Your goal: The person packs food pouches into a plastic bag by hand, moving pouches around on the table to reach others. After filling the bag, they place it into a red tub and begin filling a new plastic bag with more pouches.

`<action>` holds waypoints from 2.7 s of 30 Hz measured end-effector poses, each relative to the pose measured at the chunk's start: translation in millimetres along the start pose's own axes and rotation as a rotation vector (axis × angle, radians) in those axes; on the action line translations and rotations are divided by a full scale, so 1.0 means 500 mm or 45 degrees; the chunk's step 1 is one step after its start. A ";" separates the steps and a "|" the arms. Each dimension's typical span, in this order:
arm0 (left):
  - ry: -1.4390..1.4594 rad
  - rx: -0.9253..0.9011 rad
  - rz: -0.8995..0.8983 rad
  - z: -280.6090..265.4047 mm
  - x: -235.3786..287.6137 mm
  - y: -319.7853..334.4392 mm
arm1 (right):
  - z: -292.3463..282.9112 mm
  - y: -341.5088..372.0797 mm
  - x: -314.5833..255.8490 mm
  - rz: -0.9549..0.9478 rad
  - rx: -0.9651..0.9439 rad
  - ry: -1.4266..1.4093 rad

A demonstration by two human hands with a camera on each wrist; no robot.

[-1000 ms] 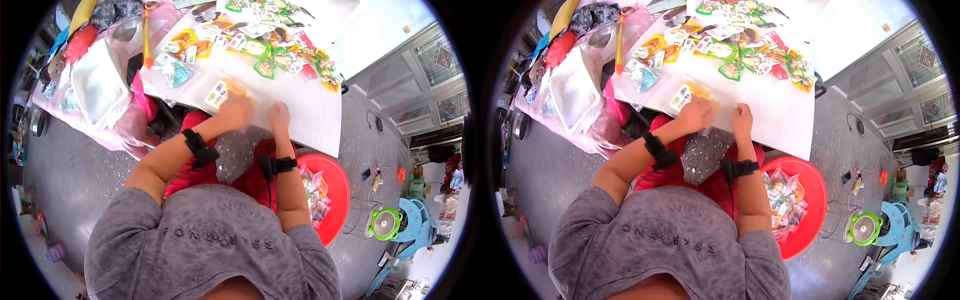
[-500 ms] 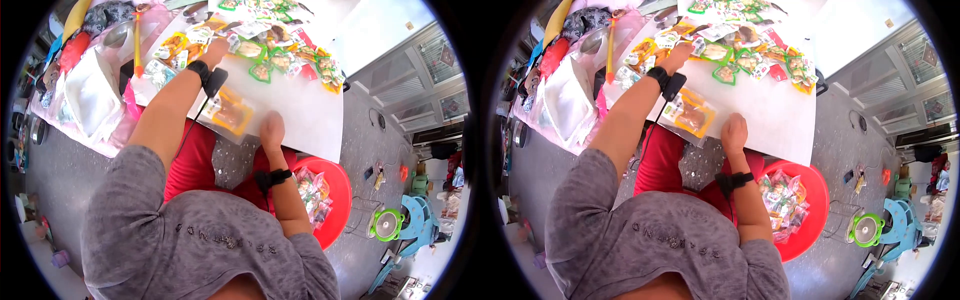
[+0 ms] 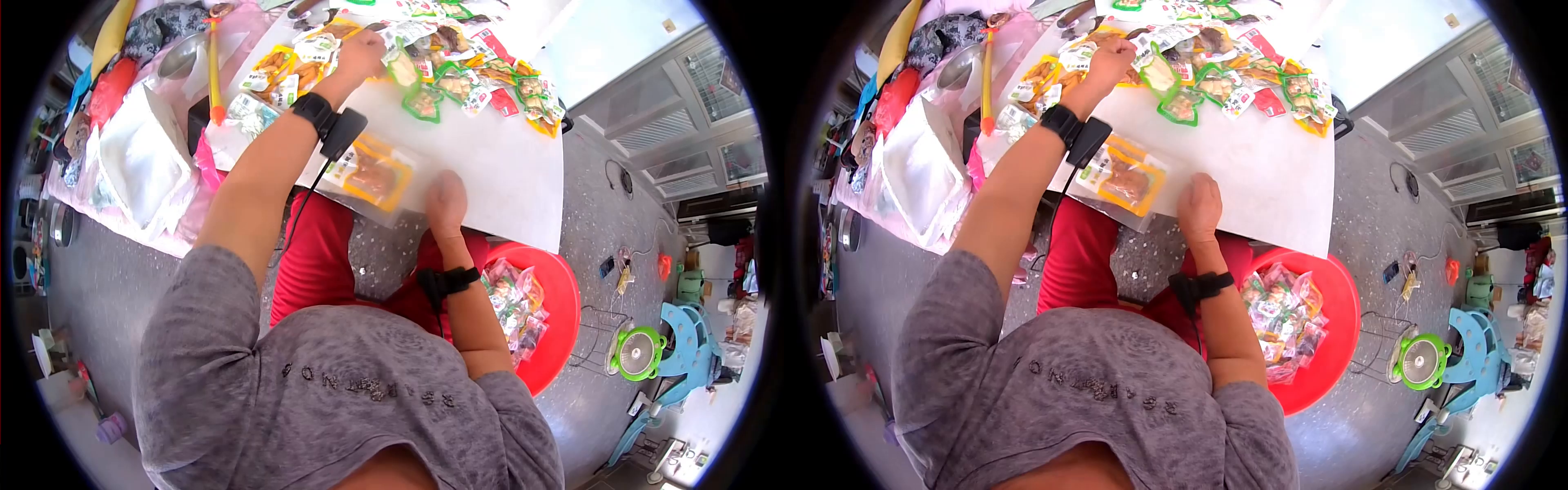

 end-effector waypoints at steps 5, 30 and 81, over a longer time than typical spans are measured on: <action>-0.329 0.097 0.747 -0.007 0.194 0.129 | 0.024 0.011 0.038 0.082 -0.078 -0.071; -0.811 -0.394 0.616 0.075 0.113 0.509 | -0.066 0.087 0.102 1.235 -0.051 -1.491; -1.529 -0.572 0.313 0.069 -0.105 0.020 | -0.043 -0.023 0.066 -0.067 -0.099 0.346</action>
Point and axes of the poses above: each hand's wrist, its own y-axis away from the middle knuckle, its own z-axis out of the palm, x = y × z, the point moved 7 cm from there along -y, towards the middle knuckle, and after that the axes turned 9 degrees about y, right-handed, at the moved point
